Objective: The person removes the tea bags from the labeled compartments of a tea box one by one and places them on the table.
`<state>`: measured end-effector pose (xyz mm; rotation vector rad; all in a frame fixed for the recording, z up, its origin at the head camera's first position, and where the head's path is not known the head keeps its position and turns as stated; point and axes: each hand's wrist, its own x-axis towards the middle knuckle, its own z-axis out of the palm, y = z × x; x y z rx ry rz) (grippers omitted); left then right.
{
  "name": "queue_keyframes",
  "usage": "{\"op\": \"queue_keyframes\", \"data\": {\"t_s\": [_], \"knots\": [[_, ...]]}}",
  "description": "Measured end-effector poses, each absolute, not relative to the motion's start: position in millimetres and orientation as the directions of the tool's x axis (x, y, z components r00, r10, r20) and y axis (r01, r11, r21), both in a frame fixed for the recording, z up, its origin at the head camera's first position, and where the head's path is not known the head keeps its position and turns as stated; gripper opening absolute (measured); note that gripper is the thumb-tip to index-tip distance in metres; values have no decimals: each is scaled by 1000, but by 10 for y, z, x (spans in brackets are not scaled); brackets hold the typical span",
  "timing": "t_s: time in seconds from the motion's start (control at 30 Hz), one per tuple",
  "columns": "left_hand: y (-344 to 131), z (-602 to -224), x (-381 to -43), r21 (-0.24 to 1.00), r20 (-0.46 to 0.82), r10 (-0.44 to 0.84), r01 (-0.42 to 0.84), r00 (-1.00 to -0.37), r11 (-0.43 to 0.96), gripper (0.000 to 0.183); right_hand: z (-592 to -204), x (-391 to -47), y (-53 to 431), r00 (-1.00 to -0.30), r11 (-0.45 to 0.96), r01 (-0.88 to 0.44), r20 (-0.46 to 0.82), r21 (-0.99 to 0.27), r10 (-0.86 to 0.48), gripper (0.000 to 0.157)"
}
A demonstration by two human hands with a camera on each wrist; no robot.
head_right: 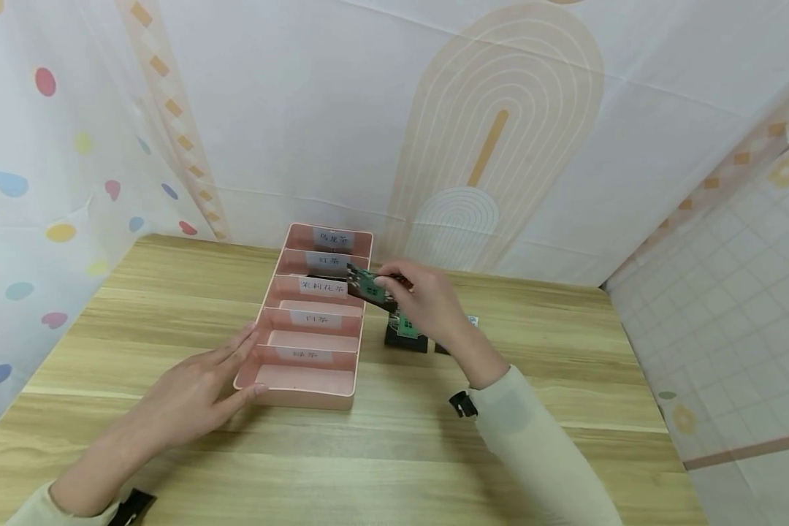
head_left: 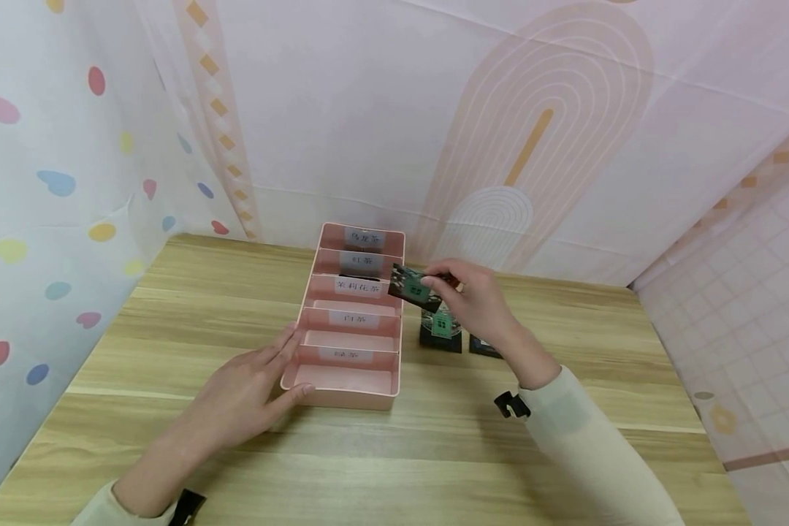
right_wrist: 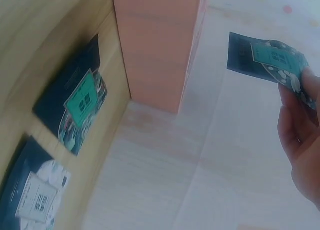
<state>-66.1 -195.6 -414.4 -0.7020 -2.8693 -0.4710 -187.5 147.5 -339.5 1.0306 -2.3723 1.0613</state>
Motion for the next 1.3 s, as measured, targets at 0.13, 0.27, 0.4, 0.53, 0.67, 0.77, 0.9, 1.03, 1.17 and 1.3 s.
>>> {"op": "queue_keyframes", "data": {"t_s": [0.13, 0.27, 0.4, 0.53, 0.67, 0.77, 0.9, 1.03, 1.17, 1.3], "knots": [[-1956, -4145, -662, 268, 217, 424, 471, -879, 840, 80, -3391, -1855, 1573, -690, 476, -723, 550, -500, -470, 7], [-1960, -4142, -661, 266, 216, 423, 470, -880, 841, 79, -3396, -1844, 1675, -695, 483, -718, 549, -501, -464, 7], [-1960, -4144, -660, 265, 220, 423, 471, -879, 841, 80, -3398, -1835, 1777, -703, 491, -711, 545, -504, -458, 9], [-1959, -4144, -656, 268, 227, 421, 472, -878, 840, 80, -3414, -1832, 1877, -718, 512, -695, 526, -505, -456, 9], [-1958, -4139, -652, 270, 225, 419, 470, -879, 840, 80, -3434, -1827, 2002, -738, 537, -674, 500, -508, -453, 8], [-1960, -4132, -654, 270, 219, 418, 467, -882, 842, 80, -3445, -1818, 2099, -762, 563, -646, 483, -516, -432, 9], [-1961, -4128, -654, 272, 213, 417, 463, -884, 843, 80, -3452, -1809, 2221, -788, 585, -612, 470, -532, -397, 9], [-1958, -4126, -651, 274, 211, 416, 462, -885, 844, 81, -3465, -1802, 2348, -803, 603, -589, 468, -537, -369, 9], [-1953, -4124, -652, 275, 210, 417, 463, -884, 843, 80, -3475, -1791, 2475, -811, 629, -573, 473, -526, -344, 9], [-1950, -4117, -650, 274, 206, 415, 459, -886, 845, 80, -3487, -1795, 2602, -808, 645, -571, 489, -508, -329, 9]]}}
